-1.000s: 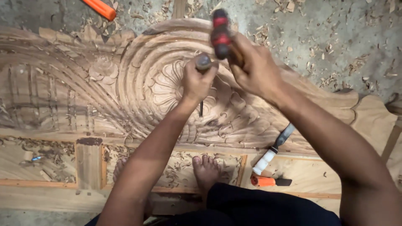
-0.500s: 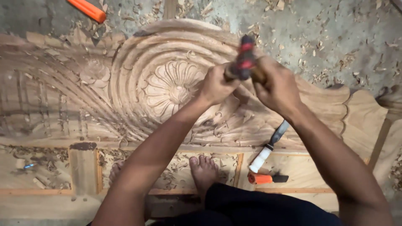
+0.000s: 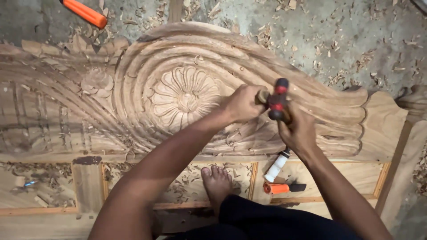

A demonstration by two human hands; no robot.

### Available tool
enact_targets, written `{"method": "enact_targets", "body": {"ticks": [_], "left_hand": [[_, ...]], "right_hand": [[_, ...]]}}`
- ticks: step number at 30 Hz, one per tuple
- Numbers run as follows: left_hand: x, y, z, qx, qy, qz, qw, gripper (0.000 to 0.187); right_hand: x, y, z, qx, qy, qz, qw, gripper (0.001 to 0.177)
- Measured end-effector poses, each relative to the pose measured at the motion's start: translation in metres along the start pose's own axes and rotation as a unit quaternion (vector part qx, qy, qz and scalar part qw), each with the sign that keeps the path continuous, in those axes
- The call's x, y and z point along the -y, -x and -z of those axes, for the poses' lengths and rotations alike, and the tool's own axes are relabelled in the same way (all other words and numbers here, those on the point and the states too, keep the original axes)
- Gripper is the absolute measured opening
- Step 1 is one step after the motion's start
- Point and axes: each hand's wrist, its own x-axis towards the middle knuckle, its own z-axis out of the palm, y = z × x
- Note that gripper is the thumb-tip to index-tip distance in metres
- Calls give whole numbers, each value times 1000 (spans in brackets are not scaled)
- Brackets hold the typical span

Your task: The person carves intricate floral and curved patterns into a large wooden panel using chisels and a hammer.

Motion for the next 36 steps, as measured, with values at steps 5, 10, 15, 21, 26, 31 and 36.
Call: {"method": "enact_targets", "body": {"ticks": [5, 10, 15, 21, 26, 31, 36], "left_hand": [[-1, 1, -15, 142, 13, 99, 985, 7], [-14, 4, -19, 184, -13, 71, 980, 11], [-29, 5, -26, 276, -26, 126, 953, 15], [-5, 11, -55, 323, -59, 63, 943, 9], [-17, 14, -50, 385, -25, 55, 921, 19], [8, 19, -68, 375, -26, 31, 926, 15], [6, 22, -68, 384, -18, 70, 920, 16]], "right_hand": [[-7, 40, -17, -73, -83, -80, 991, 20], [-21, 74, -32, -83, -139, -110, 981, 19], [-9, 88, -35, -134, -197, -154, 959, 15], [-26, 123, -48, -131, -226, -192, 946, 15], [-42, 152, -63, -136, -194, -217, 947, 9], [-24, 145, -57, -129, -213, -266, 931, 15], [-34, 169, -66, -131, -222, -266, 929, 11]]}}
